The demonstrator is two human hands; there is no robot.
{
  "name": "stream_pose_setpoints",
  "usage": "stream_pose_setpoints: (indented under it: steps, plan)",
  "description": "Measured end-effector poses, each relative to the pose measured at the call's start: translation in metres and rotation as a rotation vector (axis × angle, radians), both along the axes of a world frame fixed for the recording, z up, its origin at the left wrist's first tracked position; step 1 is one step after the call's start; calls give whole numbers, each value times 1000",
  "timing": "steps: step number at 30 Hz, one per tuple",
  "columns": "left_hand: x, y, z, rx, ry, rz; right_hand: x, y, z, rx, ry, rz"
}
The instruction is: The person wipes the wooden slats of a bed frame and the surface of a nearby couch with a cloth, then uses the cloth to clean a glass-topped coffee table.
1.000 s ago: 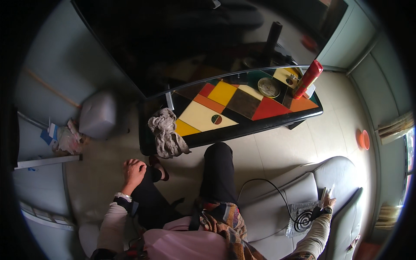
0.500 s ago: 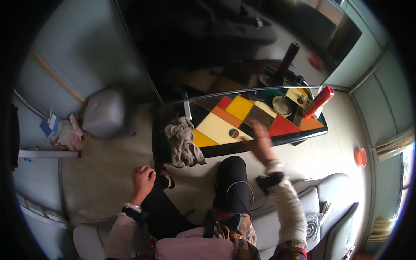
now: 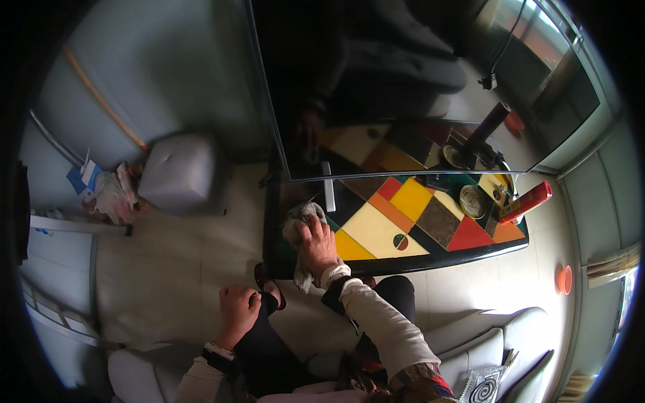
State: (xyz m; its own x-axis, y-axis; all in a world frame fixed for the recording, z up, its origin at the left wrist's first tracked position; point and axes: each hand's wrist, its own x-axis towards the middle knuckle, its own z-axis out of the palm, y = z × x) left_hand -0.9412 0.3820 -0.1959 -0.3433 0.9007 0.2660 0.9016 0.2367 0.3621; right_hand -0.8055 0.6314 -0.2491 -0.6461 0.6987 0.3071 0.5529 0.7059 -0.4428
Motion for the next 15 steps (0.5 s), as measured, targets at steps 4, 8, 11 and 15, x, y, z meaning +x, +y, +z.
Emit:
stream_pose_setpoints:
  steps: [4,8,11,15]
  plan:
    - [4,6,-3,-1,-28,-10,-38,33,2,-36,75,-80]
    - [4,7,1,14,-29,10,-63,61,5,-129,45,-153]
    - [1,1,3,22,-51,22,-74,68,9,-173,27,-159]
    - [2,3,6,6,-32,12,-78,78,3,-154,32,-176]
